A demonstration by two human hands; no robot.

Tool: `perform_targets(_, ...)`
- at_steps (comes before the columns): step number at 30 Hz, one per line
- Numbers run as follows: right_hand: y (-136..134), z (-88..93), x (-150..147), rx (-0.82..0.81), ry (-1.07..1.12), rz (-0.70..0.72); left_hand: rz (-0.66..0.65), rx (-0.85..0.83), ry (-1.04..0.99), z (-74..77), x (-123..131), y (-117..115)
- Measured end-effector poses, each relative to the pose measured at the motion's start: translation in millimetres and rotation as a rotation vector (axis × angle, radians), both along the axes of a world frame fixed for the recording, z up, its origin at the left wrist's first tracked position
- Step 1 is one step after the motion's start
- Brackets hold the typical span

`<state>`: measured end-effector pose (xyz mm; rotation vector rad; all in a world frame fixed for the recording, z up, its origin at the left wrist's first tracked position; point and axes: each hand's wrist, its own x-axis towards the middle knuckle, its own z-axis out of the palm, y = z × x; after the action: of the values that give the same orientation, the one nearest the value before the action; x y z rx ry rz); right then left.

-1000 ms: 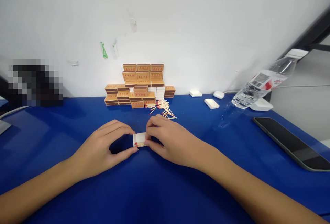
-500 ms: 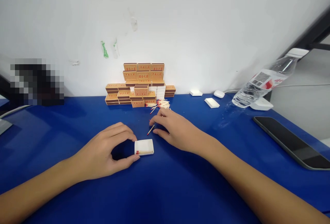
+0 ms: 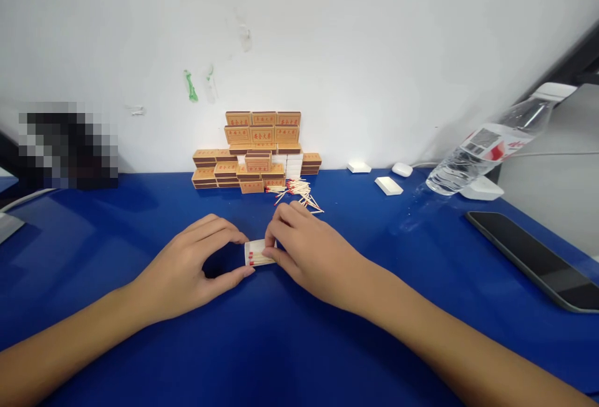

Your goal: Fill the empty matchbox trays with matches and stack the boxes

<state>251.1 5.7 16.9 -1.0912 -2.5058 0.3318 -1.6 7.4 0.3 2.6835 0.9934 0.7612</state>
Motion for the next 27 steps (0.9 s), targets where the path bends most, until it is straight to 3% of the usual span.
perform_targets(9,33.3,-1.6,36.4,0.014,-0.063,-0.232,-0.025,0.037,-0.019,-0.1,-1.7,-2.3)
perform_targets(15,33.2,-0.9,36.8,-0.117,-0.18,-0.202,-0.029,0.028,-0.016,0.0,-1.1,-2.2)
perform_targets(21,34.5,-4.4,39.4,-0.04,-0.273,-0.202,-0.026,0.015,-0.014,-0.4,-1.8,-1.5)
perform_targets(27,26.0,6.9,35.4,-0.062,-0.14,-0.191,-0.006,0.008,0.001,-0.9,-1.2,-0.3)
